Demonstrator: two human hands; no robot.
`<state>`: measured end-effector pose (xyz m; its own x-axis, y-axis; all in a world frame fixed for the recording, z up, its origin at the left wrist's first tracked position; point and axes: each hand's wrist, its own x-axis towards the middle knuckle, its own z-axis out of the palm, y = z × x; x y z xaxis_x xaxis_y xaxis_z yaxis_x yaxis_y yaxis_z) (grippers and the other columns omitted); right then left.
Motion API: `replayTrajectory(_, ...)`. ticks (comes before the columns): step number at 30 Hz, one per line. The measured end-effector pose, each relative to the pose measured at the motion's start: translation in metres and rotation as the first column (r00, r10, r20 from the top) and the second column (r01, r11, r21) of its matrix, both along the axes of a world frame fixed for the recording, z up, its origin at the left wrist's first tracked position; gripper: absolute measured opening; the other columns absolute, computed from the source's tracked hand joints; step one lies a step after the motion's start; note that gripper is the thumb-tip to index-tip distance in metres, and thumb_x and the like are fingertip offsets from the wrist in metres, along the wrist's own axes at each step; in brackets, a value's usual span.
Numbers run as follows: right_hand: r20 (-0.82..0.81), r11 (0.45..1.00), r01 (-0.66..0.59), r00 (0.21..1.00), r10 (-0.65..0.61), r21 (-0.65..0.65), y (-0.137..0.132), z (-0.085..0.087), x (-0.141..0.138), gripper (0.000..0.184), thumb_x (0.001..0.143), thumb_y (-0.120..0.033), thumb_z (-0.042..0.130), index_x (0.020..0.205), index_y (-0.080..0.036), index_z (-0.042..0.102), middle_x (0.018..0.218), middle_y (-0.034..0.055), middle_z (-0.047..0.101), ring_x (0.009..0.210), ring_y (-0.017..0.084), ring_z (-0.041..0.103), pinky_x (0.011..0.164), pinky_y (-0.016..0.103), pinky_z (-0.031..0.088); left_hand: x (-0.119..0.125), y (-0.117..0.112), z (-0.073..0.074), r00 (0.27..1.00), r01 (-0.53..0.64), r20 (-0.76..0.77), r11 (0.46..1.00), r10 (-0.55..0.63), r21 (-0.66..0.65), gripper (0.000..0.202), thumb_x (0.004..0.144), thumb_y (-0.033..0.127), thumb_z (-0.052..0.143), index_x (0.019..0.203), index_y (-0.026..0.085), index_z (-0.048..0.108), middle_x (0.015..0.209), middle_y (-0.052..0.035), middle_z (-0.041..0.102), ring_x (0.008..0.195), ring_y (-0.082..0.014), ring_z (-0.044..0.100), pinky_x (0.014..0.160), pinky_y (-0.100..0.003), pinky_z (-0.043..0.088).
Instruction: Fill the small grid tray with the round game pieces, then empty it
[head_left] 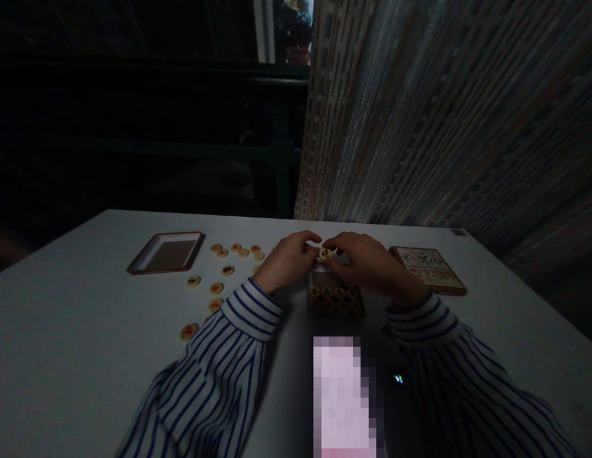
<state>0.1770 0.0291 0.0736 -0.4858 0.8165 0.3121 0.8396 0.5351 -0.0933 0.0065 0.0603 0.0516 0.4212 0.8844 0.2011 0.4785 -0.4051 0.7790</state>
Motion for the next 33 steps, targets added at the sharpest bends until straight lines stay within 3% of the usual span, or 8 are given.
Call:
replayTrajectory(7, 0.036, 0.997, 0.025, 0.999, -0.023, -0.073, 0.003, -0.002, 0.006, 0.03, 0.078, -0.029, 0.05, 0.104, -0.018, 0.06, 0.097, 0.0057, 0.065, 0.082, 0.018, 0.058, 0.071, 0.028, 0.04, -0.005, -0.006, 0.004, 0.965, -0.026, -0.256, 0.993, 0.055, 0.116, 0.032, 0.082, 0.026, 0.045, 0.11, 0.018, 0.056, 0.101, -0.0095, 0.066, 0.096, -0.0214, 0.059, 0.083, -0.032, 0.043)
replayTrajectory(13, 0.078, 0.992, 0.053, 0.996, -0.044, -0.116, 0.003, -0.004, 0.009, 0.026, 0.077, -0.03, 0.05, 0.099, -0.02, 0.062, 0.092, 0.0052, 0.066, 0.078, 0.018, 0.059, 0.066, 0.028, 0.04, -0.008, -0.006, 0.003, 0.937, -0.04, -0.338, 0.99, 0.085, 0.139, 0.032, 0.082, 0.026, 0.044, 0.11, 0.019, 0.056, 0.109, -0.0095, 0.063, 0.1, -0.0225, 0.057, 0.087, -0.034, 0.041)
replayTrajectory(23, 0.163, 0.99, 0.065, 0.986, -0.045, -0.122, 0.002, -0.008, 0.013, 0.031, 0.078, -0.032, 0.05, 0.106, -0.021, 0.06, 0.1, 0.0064, 0.066, 0.088, 0.021, 0.06, 0.071, 0.03, 0.041, -0.011, -0.007, 0.004, 0.898, -0.039, -0.429, 0.991, 0.093, 0.131, 0.033, 0.081, 0.033, 0.046, 0.108, 0.019, 0.057, 0.103, -0.0104, 0.065, 0.094, -0.0239, 0.059, 0.081, -0.034, 0.042)
replayTrajectory(33, 0.228, 0.982, 0.084, 0.973, -0.044, -0.171, 0.005, -0.011, 0.016, 0.025, 0.079, -0.031, 0.048, 0.094, -0.021, 0.066, 0.089, 0.0073, 0.068, 0.082, 0.021, 0.06, 0.067, 0.029, 0.041, -0.013, -0.007, 0.003, 0.881, -0.032, -0.465, 0.992, 0.085, 0.119, 0.034, 0.08, 0.038, 0.046, 0.107, 0.02, 0.058, 0.099, -0.009, 0.066, 0.091, -0.0238, 0.06, 0.077, -0.033, 0.043)
